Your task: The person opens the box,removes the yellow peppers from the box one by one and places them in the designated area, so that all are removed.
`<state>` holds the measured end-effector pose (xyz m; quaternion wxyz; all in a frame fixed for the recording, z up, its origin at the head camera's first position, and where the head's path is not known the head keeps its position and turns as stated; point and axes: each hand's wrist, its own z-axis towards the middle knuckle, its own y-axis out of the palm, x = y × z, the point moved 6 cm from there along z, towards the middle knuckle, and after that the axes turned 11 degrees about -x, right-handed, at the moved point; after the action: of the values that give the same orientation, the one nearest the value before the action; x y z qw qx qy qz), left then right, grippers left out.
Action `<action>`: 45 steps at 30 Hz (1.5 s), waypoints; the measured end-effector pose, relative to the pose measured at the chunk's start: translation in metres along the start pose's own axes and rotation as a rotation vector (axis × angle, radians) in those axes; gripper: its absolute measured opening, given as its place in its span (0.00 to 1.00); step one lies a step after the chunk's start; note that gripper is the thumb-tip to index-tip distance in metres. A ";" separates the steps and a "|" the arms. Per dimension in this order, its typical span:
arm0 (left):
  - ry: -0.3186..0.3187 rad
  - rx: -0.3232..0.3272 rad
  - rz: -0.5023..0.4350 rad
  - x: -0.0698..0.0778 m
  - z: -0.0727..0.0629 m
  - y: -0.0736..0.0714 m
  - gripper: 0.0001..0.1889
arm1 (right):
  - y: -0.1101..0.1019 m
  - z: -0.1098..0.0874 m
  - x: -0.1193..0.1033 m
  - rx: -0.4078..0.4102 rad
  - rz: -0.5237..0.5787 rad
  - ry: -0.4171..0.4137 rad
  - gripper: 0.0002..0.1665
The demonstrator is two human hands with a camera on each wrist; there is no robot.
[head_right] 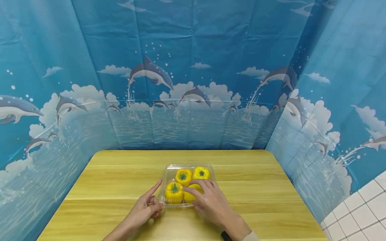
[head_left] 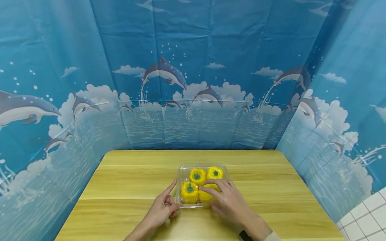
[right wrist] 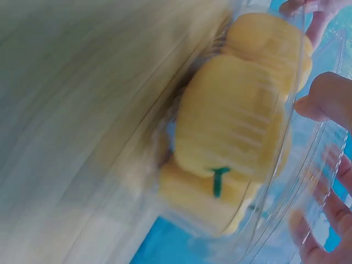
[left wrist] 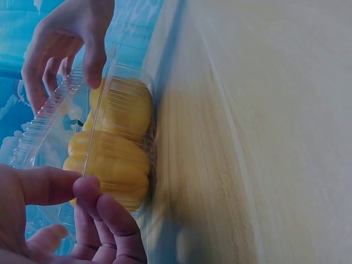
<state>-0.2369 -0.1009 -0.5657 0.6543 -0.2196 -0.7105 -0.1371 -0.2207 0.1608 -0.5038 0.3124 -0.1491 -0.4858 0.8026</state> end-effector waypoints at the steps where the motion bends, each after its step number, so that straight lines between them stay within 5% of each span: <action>1: -0.002 0.002 0.003 0.000 0.000 0.000 0.54 | 0.000 -0.002 0.002 0.003 -0.005 0.000 0.52; 12: -0.011 -0.006 0.023 -0.002 0.000 -0.003 0.53 | -0.009 -0.019 0.017 0.088 -0.018 -0.003 0.48; 26: -0.001 -0.018 0.024 -0.002 0.000 -0.004 0.54 | -0.008 -0.030 0.022 0.039 0.085 0.008 0.45; 34: 0.010 -0.050 0.041 -0.004 0.000 -0.003 0.55 | -0.010 -0.031 0.023 0.044 0.083 -0.014 0.27; 45: 0.016 -0.067 0.051 -0.003 0.001 -0.004 0.55 | -0.020 -0.028 0.026 0.019 0.092 -0.053 0.30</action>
<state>-0.2396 -0.1044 -0.5681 0.6556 -0.2585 -0.6943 -0.1458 -0.2179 0.2034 -0.4986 0.2636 -0.1467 -0.4790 0.8243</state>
